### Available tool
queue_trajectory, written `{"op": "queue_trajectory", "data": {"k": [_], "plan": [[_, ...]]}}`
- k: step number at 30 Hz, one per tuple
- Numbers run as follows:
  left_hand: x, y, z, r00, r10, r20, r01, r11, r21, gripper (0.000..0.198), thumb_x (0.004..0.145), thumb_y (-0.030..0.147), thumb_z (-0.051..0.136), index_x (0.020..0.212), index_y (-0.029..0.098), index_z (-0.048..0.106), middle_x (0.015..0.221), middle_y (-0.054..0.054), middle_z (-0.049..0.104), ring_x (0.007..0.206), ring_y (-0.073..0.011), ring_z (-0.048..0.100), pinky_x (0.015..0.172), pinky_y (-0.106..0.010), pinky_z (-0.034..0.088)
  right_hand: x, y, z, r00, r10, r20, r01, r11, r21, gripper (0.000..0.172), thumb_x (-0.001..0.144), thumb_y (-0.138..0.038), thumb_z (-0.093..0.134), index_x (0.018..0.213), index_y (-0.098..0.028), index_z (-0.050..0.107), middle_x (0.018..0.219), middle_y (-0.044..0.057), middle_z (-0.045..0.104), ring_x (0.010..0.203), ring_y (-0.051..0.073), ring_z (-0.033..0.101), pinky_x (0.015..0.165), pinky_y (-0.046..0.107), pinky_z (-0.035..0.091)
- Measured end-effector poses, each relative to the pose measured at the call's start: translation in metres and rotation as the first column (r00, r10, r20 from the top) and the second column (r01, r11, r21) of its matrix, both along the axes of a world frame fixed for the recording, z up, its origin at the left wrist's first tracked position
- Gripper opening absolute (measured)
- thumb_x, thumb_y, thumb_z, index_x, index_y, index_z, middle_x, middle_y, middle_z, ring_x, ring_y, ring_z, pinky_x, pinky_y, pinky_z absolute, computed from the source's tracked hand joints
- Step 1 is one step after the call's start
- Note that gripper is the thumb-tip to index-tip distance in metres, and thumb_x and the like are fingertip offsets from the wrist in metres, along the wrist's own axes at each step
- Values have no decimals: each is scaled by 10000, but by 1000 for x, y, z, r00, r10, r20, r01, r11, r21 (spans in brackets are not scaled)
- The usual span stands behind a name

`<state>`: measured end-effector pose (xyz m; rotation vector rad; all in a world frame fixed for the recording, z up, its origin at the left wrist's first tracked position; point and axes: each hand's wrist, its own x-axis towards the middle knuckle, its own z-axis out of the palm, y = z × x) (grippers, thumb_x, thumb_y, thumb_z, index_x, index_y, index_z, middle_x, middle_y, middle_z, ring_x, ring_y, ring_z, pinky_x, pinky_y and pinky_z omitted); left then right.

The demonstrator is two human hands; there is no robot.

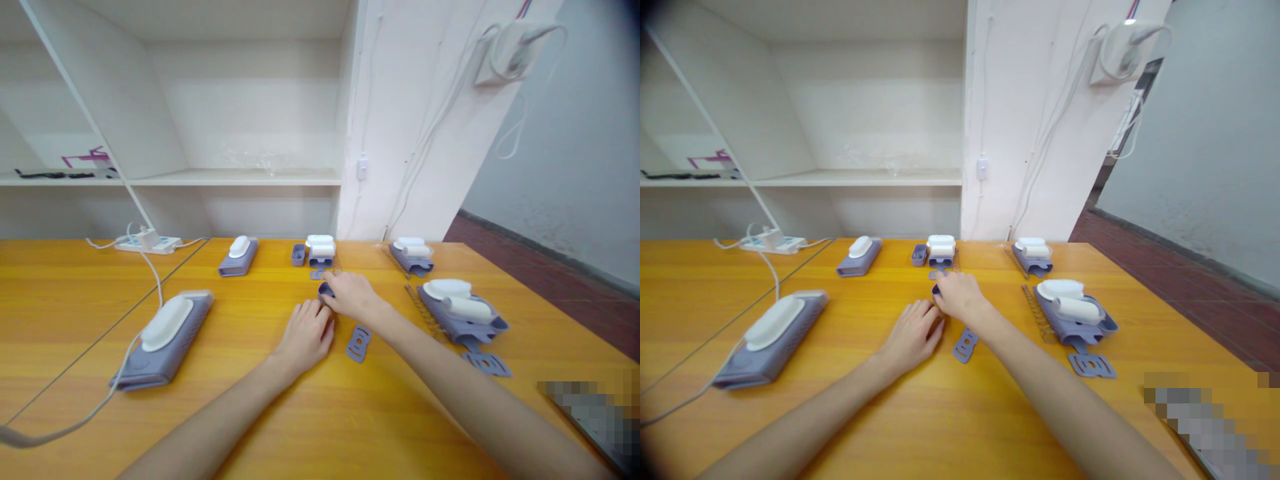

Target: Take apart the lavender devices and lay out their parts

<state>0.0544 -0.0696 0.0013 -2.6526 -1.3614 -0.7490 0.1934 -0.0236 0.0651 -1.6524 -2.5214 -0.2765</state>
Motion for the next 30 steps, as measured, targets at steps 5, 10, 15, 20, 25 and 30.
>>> {"op": "queue_trajectory", "data": {"k": [5, 10, 15, 20, 25, 30], "plan": [[0, 0, -1, 1000, 2, -7, -2, 1000, 7, 105, 866, 221, 422, 867, 194, 523, 923, -71, 536, 855, -210, 488, 729, -354, 400, 5, -1, 1, 998, 48, 44, -42, 992, -123, 187, 797, -301, 512, 899, -199, 631, 869, 98, 669, 801, 248, 642, 660, 305, 469], [0, 0, 0, 1000, 13, -19, -13, 1000, 0, 99, 867, 232, 425, 845, 195, 513, 917, -70, 532, 848, -209, 481, 724, -350, 388, 16, 3, 1, 994, 105, -8, -105, 981, -164, 202, 767, -250, 517, 937, -228, 623, 891, 64, 676, 814, 225, 642, 639, 267, 449], [1, -1, 2, 998, 34, -54, -35, 999, -24, 130, 882, 244, 398, 861, 193, 514, 887, -64, 523, 855, -208, 472, 735, -345, 376, 25, 13, 21, 998, 19, -68, -25, 996, -89, 220, 797, -328, 506, 957, -240, 627, 921, 51, 676, 848, 223, 631, 673, 266, 433], [1, -2, 3, 998, 36, -58, -38, 999, -37, 138, 887, 253, 388, 851, 194, 507, 897, -61, 522, 868, -205, 468, 751, -340, 367, 48, 24, 53, 986, -75, -150, 80, 996, 25, 306, 828, -458, 463, 954, -238, 634, 892, 56, 679, 832, 228, 625, 662, 265, 419], [0, -2, 3, 998, 34, -45, -36, 998, -51, 143, 891, 255, 381, 868, 197, 511, 898, -58, 523, 869, -205, 465, 753, -339, 363, 98, 39, 78, 921, -308, -238, 338, 936, 100, 359, 786, -501, 480, 940, -218, 636, 853, 76, 667, 790, 238, 612, 633, 280, 415], [0, -1, 4, 999, 29, -45, -31, 998, -57, 145, 891, 258, 380, 877, 194, 509, 907, -57, 523, 872, -202, 462, 758, -339, 364, 164, 56, 85, 767, -595, -241, 617, 786, 23, 385, 748, -510, 501, 913, -197, 653, 905, 140, 639, 856, 299, 590, 654, 345, 410]]}}
